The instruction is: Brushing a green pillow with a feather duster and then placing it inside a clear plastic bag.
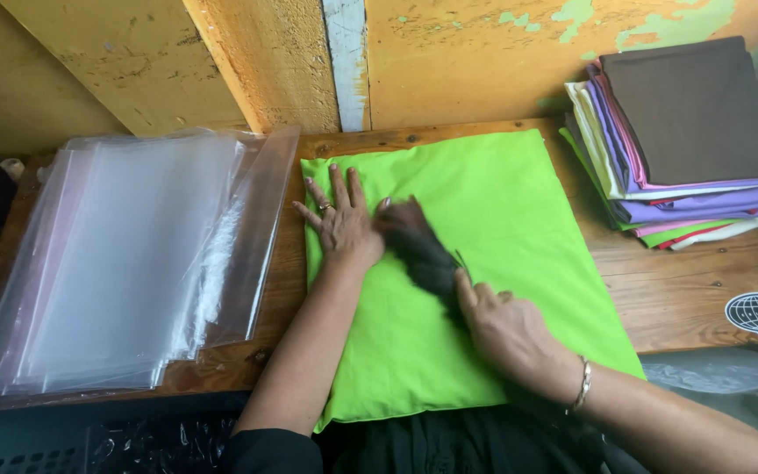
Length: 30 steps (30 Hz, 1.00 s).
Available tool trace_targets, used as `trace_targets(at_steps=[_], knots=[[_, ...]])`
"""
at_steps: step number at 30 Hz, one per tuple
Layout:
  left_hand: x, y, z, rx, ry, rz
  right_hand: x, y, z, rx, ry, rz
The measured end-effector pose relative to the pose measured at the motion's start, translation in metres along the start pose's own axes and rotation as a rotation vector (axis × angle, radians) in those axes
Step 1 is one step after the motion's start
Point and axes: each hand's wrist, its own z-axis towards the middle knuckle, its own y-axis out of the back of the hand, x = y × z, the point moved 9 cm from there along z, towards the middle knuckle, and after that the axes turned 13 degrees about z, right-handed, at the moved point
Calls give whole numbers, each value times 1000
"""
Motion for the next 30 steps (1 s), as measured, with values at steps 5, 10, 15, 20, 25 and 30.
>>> trace_targets(at_steps=[5, 10, 15, 20, 25, 30], knots=[[-1, -5, 2, -249, -56, -130, -161, 9, -7, -162, -388, -206], [-6, 29, -24, -417, -158, -349, -213, 8, -38, -43, -734, -47], [-63, 51, -126, 65, -479, -188, -38, 23, -51, -103, -223, 65], [-62, 27, -167, 180, -583, -49, -59, -9, -38, -62, -113, 5], [-61, 19, -172, 90, -631, -50, -171, 22, -32, -222, -392, -179], [-67, 21, -172, 75, -647, -28, -119, 61, -11, -258, -336, -113]])
